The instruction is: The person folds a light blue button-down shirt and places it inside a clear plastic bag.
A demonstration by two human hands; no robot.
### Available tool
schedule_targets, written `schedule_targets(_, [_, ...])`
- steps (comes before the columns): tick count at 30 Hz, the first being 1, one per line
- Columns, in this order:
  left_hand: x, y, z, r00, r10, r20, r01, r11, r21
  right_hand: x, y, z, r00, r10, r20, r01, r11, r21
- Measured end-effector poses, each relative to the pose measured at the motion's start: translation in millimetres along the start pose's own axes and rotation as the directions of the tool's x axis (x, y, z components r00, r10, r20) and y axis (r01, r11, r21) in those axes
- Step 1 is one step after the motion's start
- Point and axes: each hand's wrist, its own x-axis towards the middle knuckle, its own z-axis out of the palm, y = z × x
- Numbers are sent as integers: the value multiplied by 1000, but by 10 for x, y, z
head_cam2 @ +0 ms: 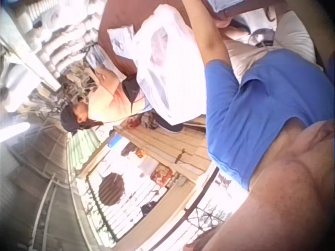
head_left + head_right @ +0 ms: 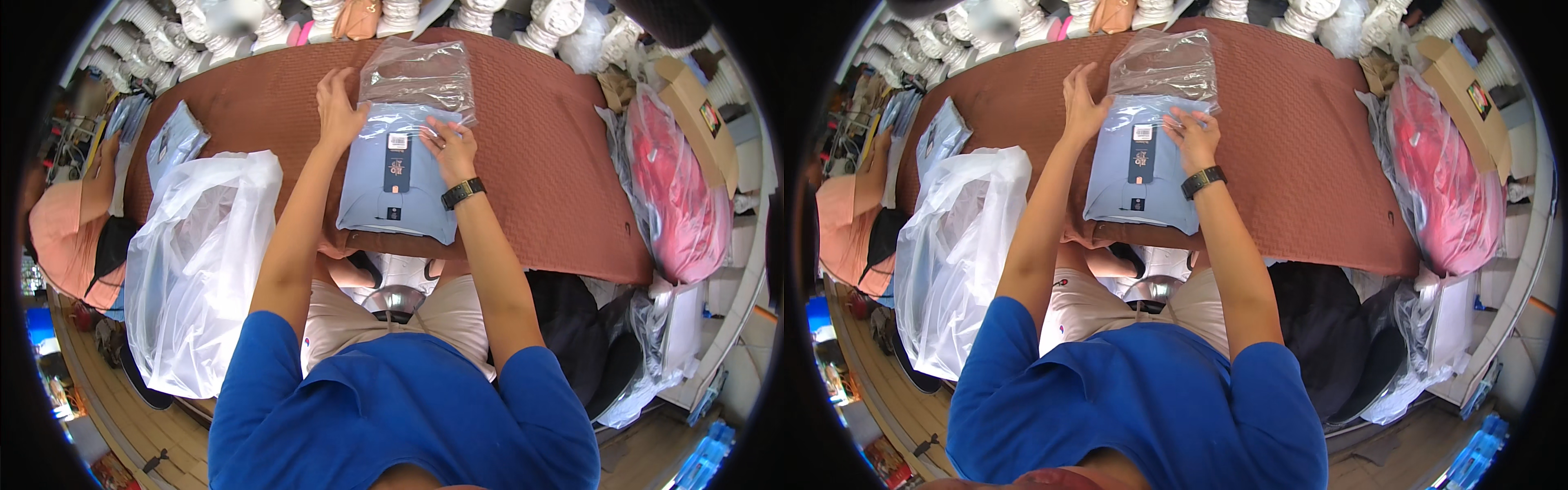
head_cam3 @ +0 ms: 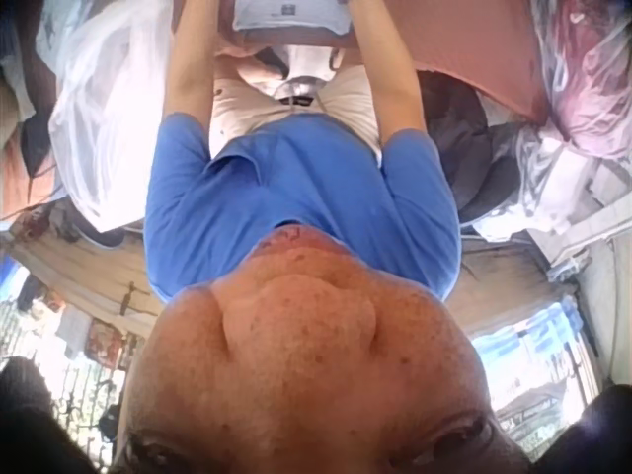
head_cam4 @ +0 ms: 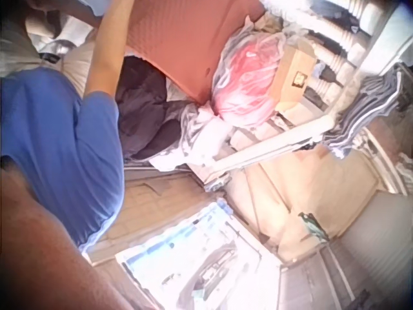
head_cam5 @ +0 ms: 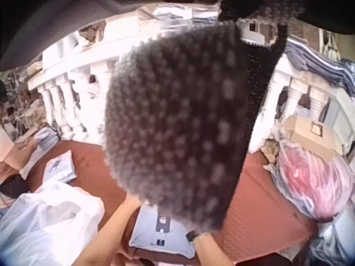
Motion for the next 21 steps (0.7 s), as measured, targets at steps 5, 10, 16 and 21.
schedule_targets(5, [-429, 681, -67, 829, 463, 315, -427, 886, -179, -111, -95, 132, 997, -50, 64, 52, 998, -31])
schedule_targets(10, [-460, 565, 118, 766, 586, 264, -572, 809, -136, -236, -246, 191, 992, -53, 112, 53, 999, 1])
schedule_targets(16, [-181, 477, 140, 721, 607, 334, -622, 779, -75, -177, -256, -5, 990, -57, 131, 70, 993, -99])
schedule_targets(21, [103, 456, 160, 767, 530, 361, -569, 822, 1, 92, -135, -331, 891, -450, -64, 148, 420, -895])
